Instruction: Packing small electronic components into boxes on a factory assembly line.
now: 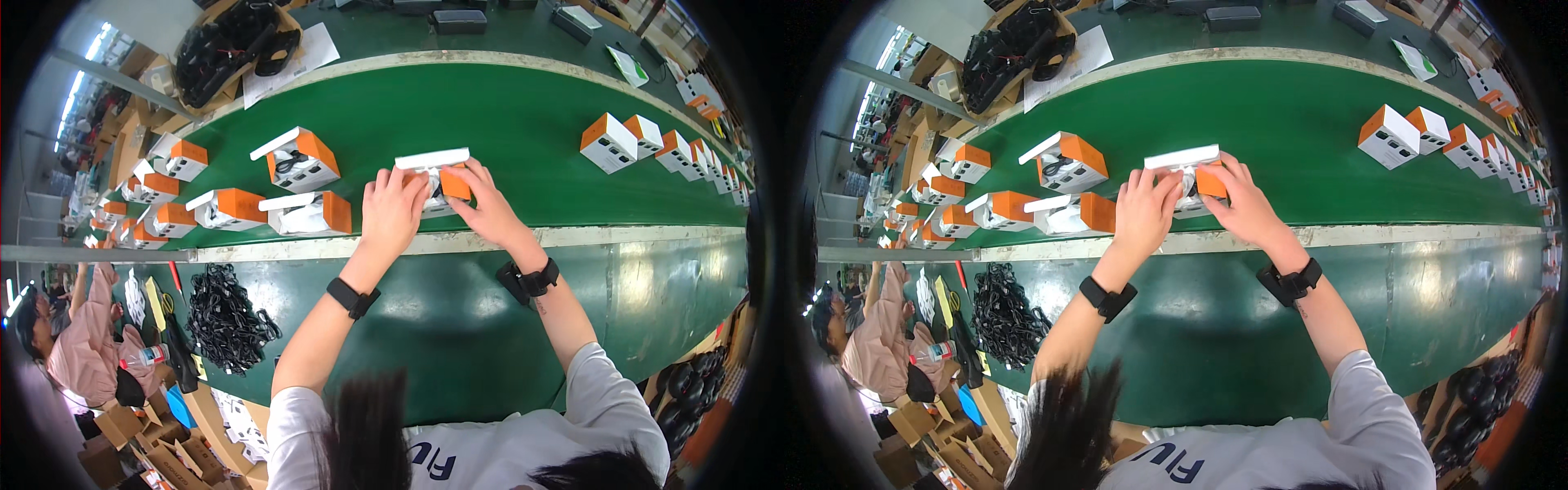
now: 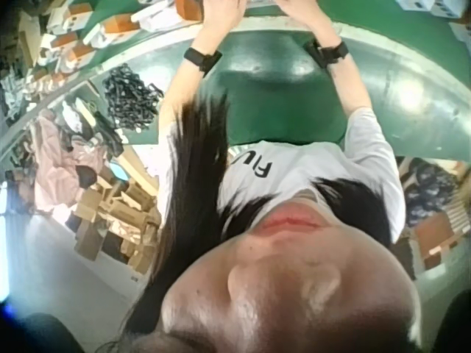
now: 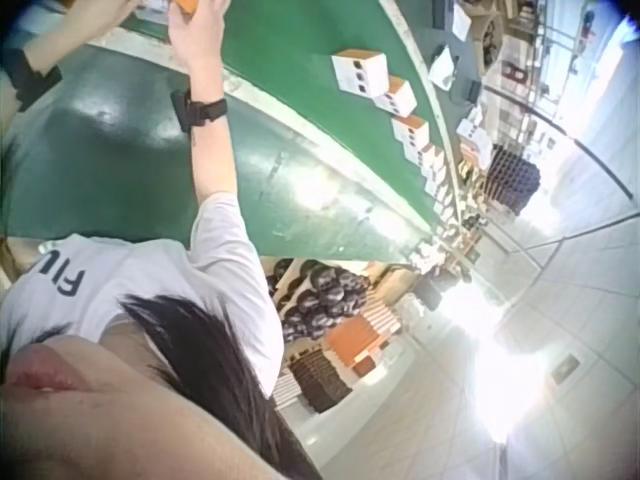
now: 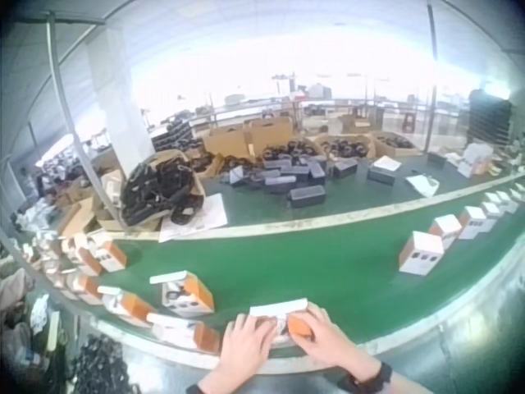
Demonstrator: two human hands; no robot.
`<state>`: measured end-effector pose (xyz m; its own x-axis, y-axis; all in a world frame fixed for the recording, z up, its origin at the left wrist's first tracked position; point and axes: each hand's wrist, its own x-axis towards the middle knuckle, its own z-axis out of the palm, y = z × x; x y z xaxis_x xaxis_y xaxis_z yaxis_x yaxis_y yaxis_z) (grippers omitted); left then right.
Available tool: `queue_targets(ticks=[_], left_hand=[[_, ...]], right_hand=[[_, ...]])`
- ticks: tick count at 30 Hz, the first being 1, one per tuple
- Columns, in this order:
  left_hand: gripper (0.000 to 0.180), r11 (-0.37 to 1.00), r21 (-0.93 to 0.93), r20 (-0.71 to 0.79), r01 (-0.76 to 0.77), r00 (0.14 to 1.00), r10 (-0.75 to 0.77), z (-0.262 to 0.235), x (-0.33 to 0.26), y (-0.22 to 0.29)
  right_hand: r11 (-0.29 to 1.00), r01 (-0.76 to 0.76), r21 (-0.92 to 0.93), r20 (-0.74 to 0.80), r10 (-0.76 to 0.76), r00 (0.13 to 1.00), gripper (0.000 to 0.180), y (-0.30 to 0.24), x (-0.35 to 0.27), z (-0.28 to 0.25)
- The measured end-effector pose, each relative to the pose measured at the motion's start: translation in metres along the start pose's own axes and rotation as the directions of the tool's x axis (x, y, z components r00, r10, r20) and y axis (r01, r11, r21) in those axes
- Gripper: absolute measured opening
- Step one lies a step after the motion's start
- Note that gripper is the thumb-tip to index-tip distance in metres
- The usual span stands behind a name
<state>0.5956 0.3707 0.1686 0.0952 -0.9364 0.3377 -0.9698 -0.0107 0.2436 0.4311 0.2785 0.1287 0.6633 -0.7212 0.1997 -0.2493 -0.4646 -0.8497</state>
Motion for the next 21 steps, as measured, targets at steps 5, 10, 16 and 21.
queue_targets(ticks=[5, 10, 16, 21], left_hand=[[0.016, 0.983, -0.144, -0.046, 0.117, 0.991, -0.125, 0.013, 0.006, -0.006], [0.047, 0.749, -0.643, -0.331, 0.16, 0.824, -0.461, 0.027, 0.006, 0.003], [0.043, 0.777, -0.628, -0.014, -0.036, 0.999, 0.035, 0.028, -0.011, -0.019], [0.04, 0.775, -0.631, 0.092, 0.045, 0.996, 0.016, 0.003, -0.01, -0.017]], right_hand=[[0.985, -0.005, 0.172, -0.161, 0.033, 0.986, 0.069, 0.008, 0.002, 0.016], [0.905, -0.047, 0.423, -0.143, 0.118, 0.983, 0.061, 0.004, 0.012, 0.011], [0.965, 0.018, 0.261, -0.031, -0.011, 0.999, 0.047, 0.02, 0.008, 0.008], [0.904, -0.112, 0.413, 0.254, 0.004, 0.967, 0.053, 0.006, 0.014, -0.021]])
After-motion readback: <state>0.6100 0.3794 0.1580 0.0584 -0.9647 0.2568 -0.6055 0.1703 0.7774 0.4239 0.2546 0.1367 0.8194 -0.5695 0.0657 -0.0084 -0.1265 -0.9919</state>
